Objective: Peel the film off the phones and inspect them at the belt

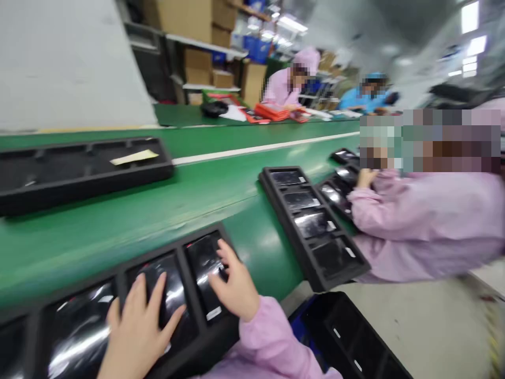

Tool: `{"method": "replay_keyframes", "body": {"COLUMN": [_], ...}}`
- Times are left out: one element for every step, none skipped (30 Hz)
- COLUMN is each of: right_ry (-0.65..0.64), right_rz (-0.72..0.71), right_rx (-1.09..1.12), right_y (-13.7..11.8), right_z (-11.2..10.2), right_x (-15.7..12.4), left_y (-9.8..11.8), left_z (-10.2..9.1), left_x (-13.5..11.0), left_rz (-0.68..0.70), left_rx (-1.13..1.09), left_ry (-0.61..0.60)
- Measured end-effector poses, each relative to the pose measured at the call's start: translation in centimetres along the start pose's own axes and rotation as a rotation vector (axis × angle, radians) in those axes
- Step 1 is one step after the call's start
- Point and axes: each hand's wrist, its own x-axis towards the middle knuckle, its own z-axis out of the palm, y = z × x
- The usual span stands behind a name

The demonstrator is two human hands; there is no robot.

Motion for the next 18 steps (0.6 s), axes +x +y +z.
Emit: {"method": "replay_keyframes", "body": {"right_ry": [-0.048,-0.083,-0.123,-0.151,-0.157,-0.151,-0.129,-0.097,-0.062,-0.022,0.017,0.051,0.077,0.090,0.090,0.078,0.059,0.041], "right_rz": [0.020,0.042,0.051,0.041,0.017,-0.019,-0.061,-0.103,-0.142,-0.178,-0.211,-0.240,-0.266,-0.286,-0.295,-0.295,-0.287,-0.278], "right_rx": [-0.010,-0.033,-0.067,-0.111,-0.167,-0.230,-0.298,-0.369,-0.439,-0.507,-0.568,-0.619,-0.657,-0.681,-0.694,-0.699,-0.702,-0.709], "right_y": [0.1,0.4,0.6,0.9,1.0,1.1,1.0,0.8,0.6,0.3,0.1,-0.1,-0.1,0.0,0.2,0.5,0.8,1.1], "right_z": [-0.4,-0.7,-0.8,-0.9,-0.7,-0.5,-0.2,0.2,0.7,1.1,1.4,1.7,1.9,2.1,2.1,2.1,2.2,2.2], "right_x": [-0.1,-0.1,-0.1,-0.2,-0.3,-0.4,-0.7,-1.0,-1.3,-1.5,-1.7,-1.8,-1.8,-1.8,-1.8,-1.8,-1.7,-1.7], "left_y": [0.5,0.8,0.9,0.9,0.6,0.2,-0.4,-1.2,-2.1,-3.3,-4.6,-5.9,-7.2,-8.3,-9.2,-9.8,-10.1,-10.1], "left_z": [-0.2,-0.5,-0.9,-1.3,-1.9,-2.6,-3.5,-4.5,-5.5,-6.7,-7.8,-8.8,-9.6,-10.2,-10.5,-10.6,-10.4,-9.9], "left_x": [0.0,0.1,0.1,0.1,0.0,-0.4,-0.9,-1.7,-2.6,-3.7,-4.8,-6.0,-7.1,-8.2,-9.1,-10.0,-10.6,-11.0], "left_rz": [0.005,0.014,0.023,0.023,0.007,-0.019,-0.053,-0.102,-0.163,-0.229,-0.300,-0.373,-0.435,-0.494,-0.539,-0.570,-0.587,-0.587], "left_rx": [0.075,0.114,0.121,0.121,0.122,0.125,0.131,0.144,0.163,0.183,0.207,0.229,0.245,0.258,0.261,0.256,0.247,0.238], "left_ry": [-0.006,-0.023,-0.040,-0.062,-0.069,-0.060,-0.047,-0.024,0.005,0.027,0.048,0.066,0.072,0.080,0.079,0.075,0.069,0.052]}}
